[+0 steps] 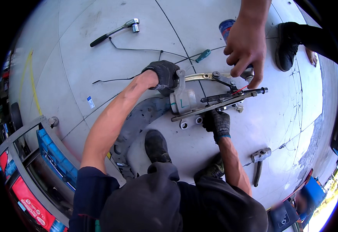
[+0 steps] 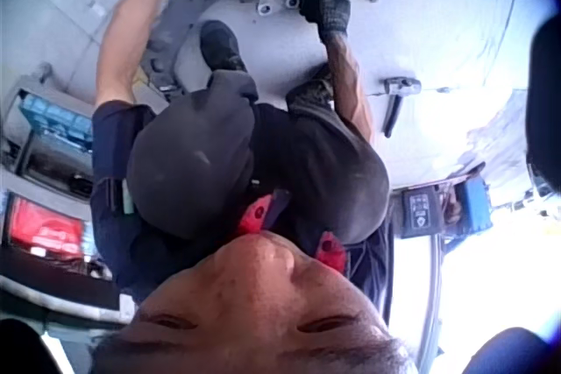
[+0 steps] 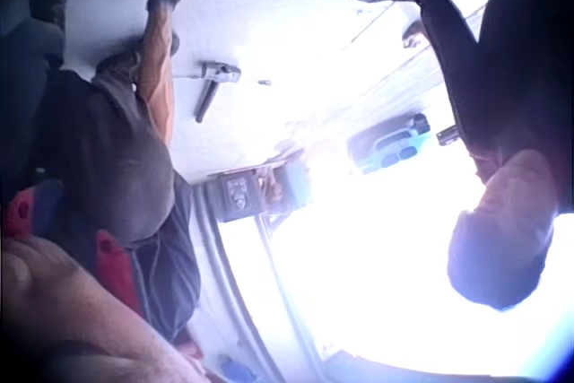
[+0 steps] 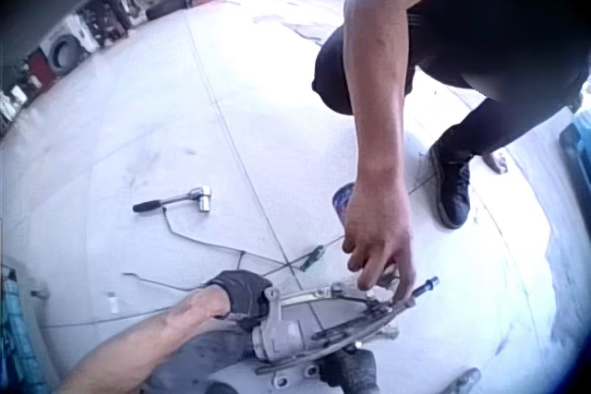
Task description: The person marks a car control arm with a marker, then uses a hammer and a ball joint press tool to remove a ball joint. Another person assists by spraying lubricant and operating the press tool. The person continues to adjust and tighten the press tool to extract the ball joint from the control arm.
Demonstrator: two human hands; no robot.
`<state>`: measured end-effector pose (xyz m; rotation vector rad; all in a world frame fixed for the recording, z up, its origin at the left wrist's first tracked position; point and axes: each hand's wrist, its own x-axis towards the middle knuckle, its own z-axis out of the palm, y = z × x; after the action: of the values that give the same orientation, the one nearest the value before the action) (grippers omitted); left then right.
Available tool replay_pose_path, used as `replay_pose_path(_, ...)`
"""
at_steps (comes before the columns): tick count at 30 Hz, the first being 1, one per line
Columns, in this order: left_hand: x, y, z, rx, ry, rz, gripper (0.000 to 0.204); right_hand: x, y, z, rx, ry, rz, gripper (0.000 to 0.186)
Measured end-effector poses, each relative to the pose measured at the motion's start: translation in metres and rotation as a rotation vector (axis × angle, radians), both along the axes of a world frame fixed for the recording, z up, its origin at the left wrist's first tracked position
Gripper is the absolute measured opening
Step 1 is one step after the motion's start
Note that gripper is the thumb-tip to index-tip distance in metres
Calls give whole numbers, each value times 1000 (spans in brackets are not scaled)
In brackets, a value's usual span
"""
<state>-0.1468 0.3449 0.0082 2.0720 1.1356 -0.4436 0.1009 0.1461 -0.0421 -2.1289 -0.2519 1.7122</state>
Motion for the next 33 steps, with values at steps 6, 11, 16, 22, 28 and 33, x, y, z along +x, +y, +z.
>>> replay_pose_path(6,-3,2,-4,48,34,-40,33,3,2,-15,-82,-155,251,41)
replay_pose_path(11,-4,-6,6,-39,0,-46,36,20,-7,-24,18,-270,607,32)
replay_pose_path(16,-16,-1,6,-182,33,-34,36,9,-7,-24,-102,-50,82,34)
replay_pose_path(22,-34,-7,2,-106,-160,-11,33,16,-17,-31,60,41,5,50)
replay_pose_path(28,-47,-49,-7,71,-170,88,41,25,-13,-9,83,17,60,48)
replay_pose_path(33,-55,-71,-9,63,-219,111,47,18,-5,-13,212,-340,787,36)
